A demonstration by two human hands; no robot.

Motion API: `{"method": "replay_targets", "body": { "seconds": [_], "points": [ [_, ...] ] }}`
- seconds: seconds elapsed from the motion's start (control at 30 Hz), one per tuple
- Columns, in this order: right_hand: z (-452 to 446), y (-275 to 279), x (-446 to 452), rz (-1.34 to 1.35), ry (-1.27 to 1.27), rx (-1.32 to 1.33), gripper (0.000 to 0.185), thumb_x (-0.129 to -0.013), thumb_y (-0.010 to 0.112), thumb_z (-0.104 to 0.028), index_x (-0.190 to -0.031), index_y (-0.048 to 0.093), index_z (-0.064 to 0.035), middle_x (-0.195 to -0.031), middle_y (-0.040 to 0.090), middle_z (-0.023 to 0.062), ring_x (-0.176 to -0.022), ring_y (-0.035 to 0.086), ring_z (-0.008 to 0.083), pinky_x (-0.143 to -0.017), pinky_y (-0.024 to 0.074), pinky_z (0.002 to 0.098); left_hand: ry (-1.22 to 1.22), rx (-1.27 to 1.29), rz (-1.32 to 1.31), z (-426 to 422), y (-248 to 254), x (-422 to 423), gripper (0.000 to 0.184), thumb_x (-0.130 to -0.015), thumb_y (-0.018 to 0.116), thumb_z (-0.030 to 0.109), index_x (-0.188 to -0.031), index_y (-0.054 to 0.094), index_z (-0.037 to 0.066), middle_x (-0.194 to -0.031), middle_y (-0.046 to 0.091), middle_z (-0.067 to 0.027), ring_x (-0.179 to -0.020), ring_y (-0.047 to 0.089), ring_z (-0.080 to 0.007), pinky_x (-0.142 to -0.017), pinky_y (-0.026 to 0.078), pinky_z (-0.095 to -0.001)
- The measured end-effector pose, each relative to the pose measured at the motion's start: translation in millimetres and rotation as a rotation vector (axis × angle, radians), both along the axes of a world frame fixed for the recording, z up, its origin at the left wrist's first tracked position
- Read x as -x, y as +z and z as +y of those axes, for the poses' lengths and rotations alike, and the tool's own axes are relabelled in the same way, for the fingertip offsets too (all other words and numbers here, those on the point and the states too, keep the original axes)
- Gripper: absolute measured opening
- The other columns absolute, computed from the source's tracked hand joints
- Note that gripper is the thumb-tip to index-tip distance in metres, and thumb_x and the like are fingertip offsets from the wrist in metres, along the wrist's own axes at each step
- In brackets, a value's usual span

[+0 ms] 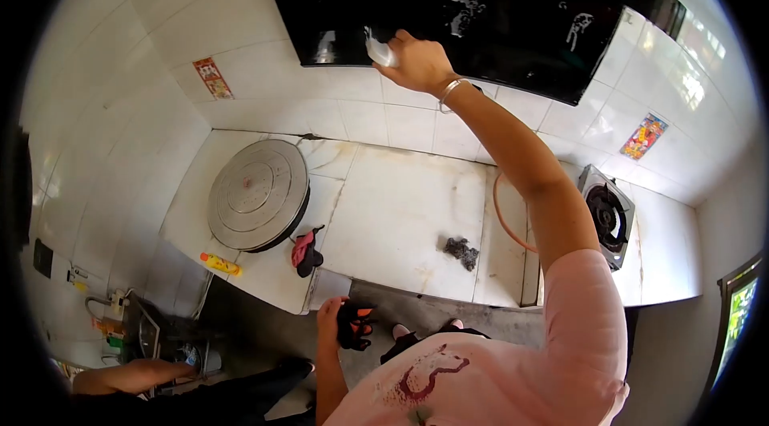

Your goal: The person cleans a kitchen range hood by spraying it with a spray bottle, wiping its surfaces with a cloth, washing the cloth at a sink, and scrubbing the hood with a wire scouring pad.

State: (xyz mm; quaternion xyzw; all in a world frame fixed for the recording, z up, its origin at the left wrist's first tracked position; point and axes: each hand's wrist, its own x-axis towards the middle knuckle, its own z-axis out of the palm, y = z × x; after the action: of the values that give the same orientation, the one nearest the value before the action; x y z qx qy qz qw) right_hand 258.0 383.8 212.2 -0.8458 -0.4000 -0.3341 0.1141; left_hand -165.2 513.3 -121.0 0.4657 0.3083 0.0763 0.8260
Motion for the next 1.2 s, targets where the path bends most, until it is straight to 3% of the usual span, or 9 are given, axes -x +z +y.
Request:
{"method": "replay_targets", "body": {
  "seconds": [0.13,0.33,0.4,0.53,0.6,0.83,0.97,1.03,1.2],
  "points": [
    [-71.6,-17.8,-5.6,0.031,-0.105,0.075,0.045,-0.084,0.062,-0.049,-0.096,0.066,-0.0056,-0.099,0.061,0.0077,-0.072,0.067,0.0268,-0.058,0.0545,0.0363,-0.039,0.060,0.018,-18.1,34.3,-13.5,0.026,-0.097,0.053,0.024,-0.102,0.060,-0.001,-0.090,0.063,-0.0126,-0.072,0.068,-0.0248,-0.060,0.059,-0.0354],
    [-185.3,14.1,-19.8,-0.019,-0.393,-0.242,0.052,-0.084,0.064,-0.051,-0.107,0.064,-0.0034,-0.104,0.063,0.0101,-0.076,0.068,0.0323,-0.064,0.0552,0.0392,-0.150,0.042,0.005,-33.7,55.2,-39.9,0.028,-0.098,0.048,0.023,-0.104,0.057,-0.003,-0.095,0.064,-0.0167,-0.072,0.068,-0.0273,-0.064,0.061,-0.0382],
    [-219.7,34.7,-19.7,-0.093,-0.455,-0.296,0.055,-0.085,0.060,-0.053,-0.106,0.065,-0.0017,-0.103,0.064,0.0090,-0.075,0.068,0.0302,-0.063,0.0557,0.0381,-0.176,0.120,-0.044,-35.0,50.0,-51.6,0.031,-0.099,0.048,0.028,-0.108,0.052,-0.002,-0.090,0.063,-0.0227,-0.063,0.065,-0.0349,-0.050,0.057,-0.0443],
    [-259.1,53.3,-20.2,-0.136,-0.507,-0.243,0.053,-0.085,0.060,-0.052,-0.102,0.067,-0.0025,-0.101,0.065,0.0088,-0.073,0.068,0.0297,-0.061,0.0556,0.0375,-0.210,-0.029,-0.115,-43.9,55.7,-70.1,0.031,-0.098,0.049,0.027,-0.108,0.053,-0.002,-0.089,0.063,-0.0218,-0.063,0.065,-0.0337,-0.052,0.057,-0.0440],
    [-262.2,56.1,-10.5,-0.162,-0.457,-0.236,0.050,-0.085,0.061,-0.050,-0.100,0.068,-0.0032,-0.100,0.065,0.0084,-0.073,0.068,0.0293,-0.061,0.0557,0.0373,-0.205,-0.054,-0.111,-53.1,65.4,-70.6,0.031,-0.098,0.050,0.026,-0.107,0.055,-0.003,-0.087,0.063,-0.0196,-0.064,0.066,-0.0302,-0.054,0.058,-0.0417],
    [-211.8,71.4,51.1,-0.241,-0.180,-0.271,0.045,-0.083,0.068,-0.043,-0.107,0.064,-0.0044,-0.096,0.063,0.0075,-0.067,0.068,0.0275,-0.056,0.0552,0.0347,-0.184,-0.213,-0.100,-41.1,16.6,-64.3,0.026,-0.095,0.055,0.022,-0.099,0.064,-0.001,-0.090,0.064,-0.0087,-0.078,0.063,-0.0169,-0.071,0.053,-0.0282],
    [-180.5,97.2,78.4,-0.339,-0.050,-0.359,0.046,-0.083,0.068,-0.044,-0.106,0.065,-0.0042,-0.093,0.064,0.0059,-0.064,0.068,0.0248,-0.054,0.0549,0.0321,-0.166,-0.269,-0.063,-30.3,8.2,-52.0,0.027,-0.096,0.054,0.023,-0.099,0.064,-0.002,-0.089,0.064,-0.0093,-0.079,0.064,-0.0176,-0.072,0.054,-0.0298],
    [-168.9,108.8,84.5,-0.385,0.014,-0.412,0.045,-0.083,0.068,-0.044,-0.103,0.066,-0.0042,-0.091,0.063,0.0059,-0.063,0.067,0.0238,-0.054,0.0540,0.0312,-0.145,-0.083,-0.100,-34.1,28.8,-38.7,0.029,-0.097,0.053,0.025,-0.104,0.059,-0.002,-0.092,0.065,-0.0163,-0.071,0.066,-0.0241,-0.060,0.058,-0.0384],
    [-146.3,118.7,93.9,-0.343,0.014,-0.356,0.038,-0.084,0.068,-0.041,-0.097,0.067,-0.0048,-0.090,0.062,0.0059,-0.065,0.065,0.0255,-0.058,0.0530,0.0323,-0.147,-0.047,-0.102,-28.9,45.1,-17.4,0.030,-0.097,0.052,0.027,-0.105,0.054,-0.002,-0.091,0.063,-0.0210,-0.064,0.066,-0.0302,-0.052,0.058,-0.0448]
  ]
}}
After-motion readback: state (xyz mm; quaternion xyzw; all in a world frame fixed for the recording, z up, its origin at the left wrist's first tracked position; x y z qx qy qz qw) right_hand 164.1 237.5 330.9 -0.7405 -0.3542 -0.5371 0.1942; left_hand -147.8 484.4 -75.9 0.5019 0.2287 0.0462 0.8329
